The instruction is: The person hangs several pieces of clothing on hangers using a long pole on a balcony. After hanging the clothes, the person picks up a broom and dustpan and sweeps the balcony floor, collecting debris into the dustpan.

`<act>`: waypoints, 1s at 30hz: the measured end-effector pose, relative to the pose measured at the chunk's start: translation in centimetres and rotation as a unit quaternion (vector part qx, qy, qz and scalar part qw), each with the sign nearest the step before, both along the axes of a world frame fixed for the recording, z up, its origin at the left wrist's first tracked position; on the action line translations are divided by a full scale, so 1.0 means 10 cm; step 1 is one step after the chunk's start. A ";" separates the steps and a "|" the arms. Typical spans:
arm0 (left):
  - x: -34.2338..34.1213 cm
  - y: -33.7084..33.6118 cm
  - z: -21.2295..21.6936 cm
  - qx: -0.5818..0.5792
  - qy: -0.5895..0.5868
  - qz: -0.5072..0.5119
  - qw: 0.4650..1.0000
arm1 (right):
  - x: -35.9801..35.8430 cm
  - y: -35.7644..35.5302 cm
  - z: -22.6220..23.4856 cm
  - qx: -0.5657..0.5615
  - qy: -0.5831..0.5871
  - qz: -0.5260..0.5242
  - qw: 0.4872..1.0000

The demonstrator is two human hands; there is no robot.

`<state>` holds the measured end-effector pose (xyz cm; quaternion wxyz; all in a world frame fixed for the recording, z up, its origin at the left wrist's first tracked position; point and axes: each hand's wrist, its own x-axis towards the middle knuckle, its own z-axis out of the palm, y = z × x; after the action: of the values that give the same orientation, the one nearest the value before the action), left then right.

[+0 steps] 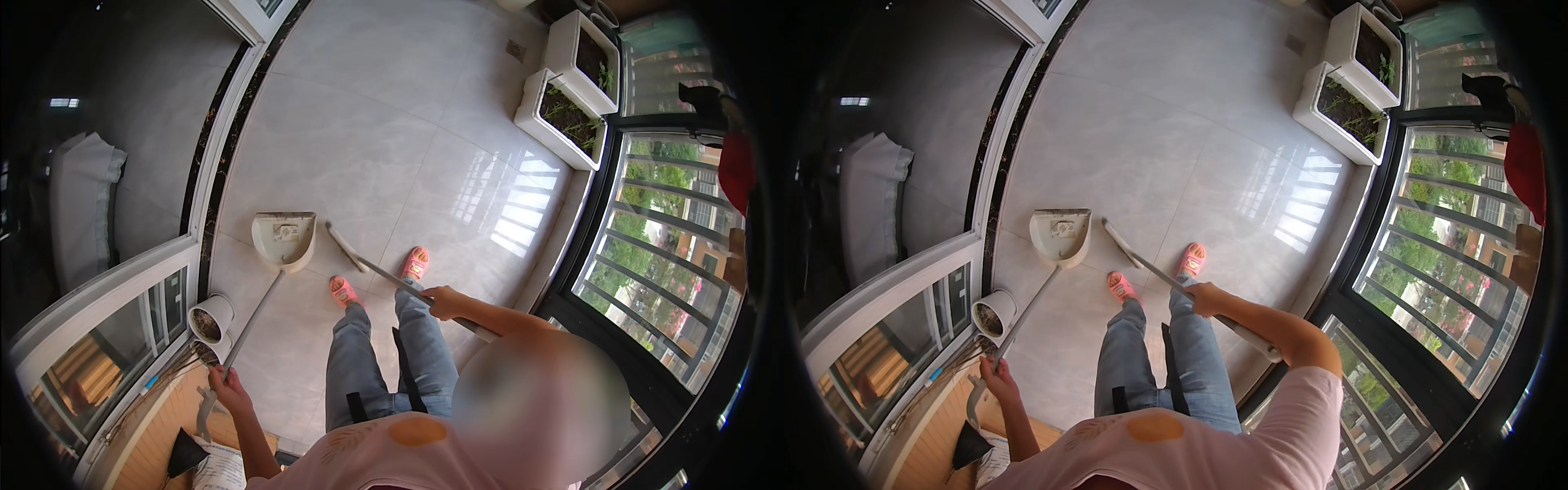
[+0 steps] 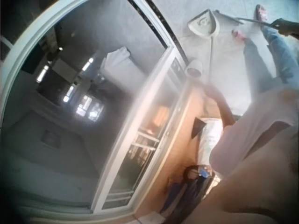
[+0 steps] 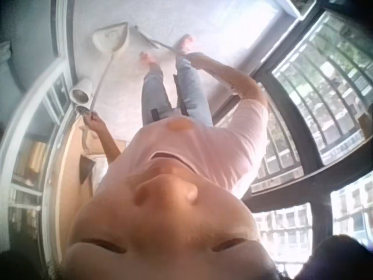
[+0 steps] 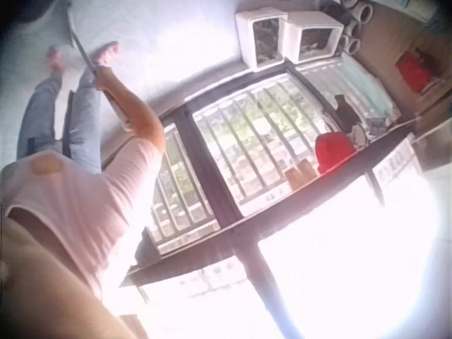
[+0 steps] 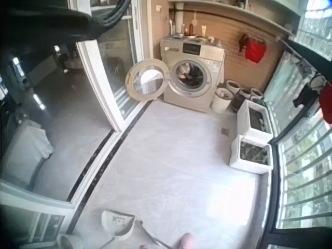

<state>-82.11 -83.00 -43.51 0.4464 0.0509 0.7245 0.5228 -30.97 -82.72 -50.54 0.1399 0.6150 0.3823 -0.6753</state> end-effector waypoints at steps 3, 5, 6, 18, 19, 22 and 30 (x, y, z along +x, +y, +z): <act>0.28 0.17 0.04 0.016 0.003 -0.043 0.999 | 0.30 0.05 -0.53 0.052 0.002 0.142 0.989; 0.44 0.30 0.03 0.004 0.014 -0.048 0.999 | 0.58 0.24 -0.55 0.071 -0.057 0.168 0.982; 0.55 0.36 0.02 -0.001 0.015 -0.050 0.999 | 0.67 0.43 -0.37 0.069 -0.079 0.108 0.989; 1.41 0.95 -0.65 -0.040 -0.003 -0.209 0.977 | 1.09 -0.62 0.49 -0.002 0.003 -0.386 0.923; 1.45 1.00 -0.72 -0.046 0.000 -0.213 0.976 | 1.06 -0.88 0.51 0.017 0.000 -0.401 0.916; 1.64 1.09 -0.87 -0.057 0.006 -0.237 0.970 | 1.01 -1.53 0.74 -0.022 -0.056 -0.517 0.854; 2.17 1.34 -0.95 -0.049 0.028 -0.366 0.929 | 1.60 -2.83 0.42 -0.088 -0.248 -0.699 0.664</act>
<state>-60.43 -69.58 -53.00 0.5886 0.3053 0.6922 0.2850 -14.96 -111.02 -46.38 -0.2301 0.8314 -0.2705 -0.4274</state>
